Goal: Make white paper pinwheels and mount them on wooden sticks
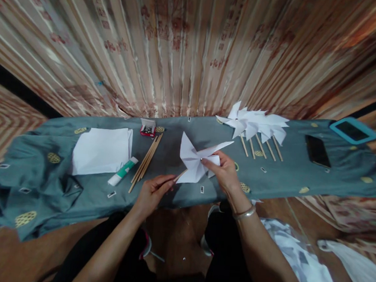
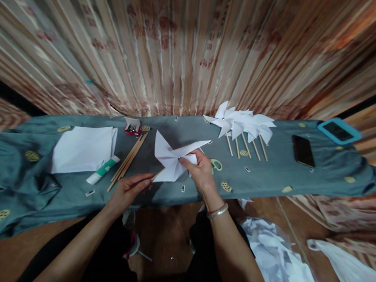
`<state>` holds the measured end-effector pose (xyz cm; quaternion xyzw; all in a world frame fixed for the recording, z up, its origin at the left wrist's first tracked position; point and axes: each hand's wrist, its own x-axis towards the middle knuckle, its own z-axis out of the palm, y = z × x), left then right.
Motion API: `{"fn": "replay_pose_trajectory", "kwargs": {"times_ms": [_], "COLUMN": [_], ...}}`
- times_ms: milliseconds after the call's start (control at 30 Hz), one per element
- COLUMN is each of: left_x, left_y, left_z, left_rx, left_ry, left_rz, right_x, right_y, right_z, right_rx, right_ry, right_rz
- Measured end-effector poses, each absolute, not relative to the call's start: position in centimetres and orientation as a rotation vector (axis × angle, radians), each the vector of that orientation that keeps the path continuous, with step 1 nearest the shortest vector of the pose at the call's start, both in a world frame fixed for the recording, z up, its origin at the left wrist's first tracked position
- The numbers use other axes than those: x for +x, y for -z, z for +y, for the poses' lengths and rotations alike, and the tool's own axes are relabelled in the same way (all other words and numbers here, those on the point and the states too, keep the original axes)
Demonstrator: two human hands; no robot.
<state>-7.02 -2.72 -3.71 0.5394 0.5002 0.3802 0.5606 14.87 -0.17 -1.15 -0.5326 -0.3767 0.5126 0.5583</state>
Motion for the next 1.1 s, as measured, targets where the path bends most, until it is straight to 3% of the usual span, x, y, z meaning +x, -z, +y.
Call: {"fn": "replay_pose_trajectory", "kwargs": {"times_ms": [367,1100], "left_x": [-7.0,-5.5], "left_y": [4.7,4.2], "left_z": [-4.1,-2.8], "left_rx": [1.399,0.733], "left_ry": [-0.894,-1.028], "left_rz": [1.173,1.196], "right_x": [14.9,15.0], "right_y": [1.8,1.9], "right_z": [0.0,1.1], "right_rx": [-1.252,-1.170], "right_ry": [-1.253,-1.182], "right_rz": [-0.881,-0.916]}}
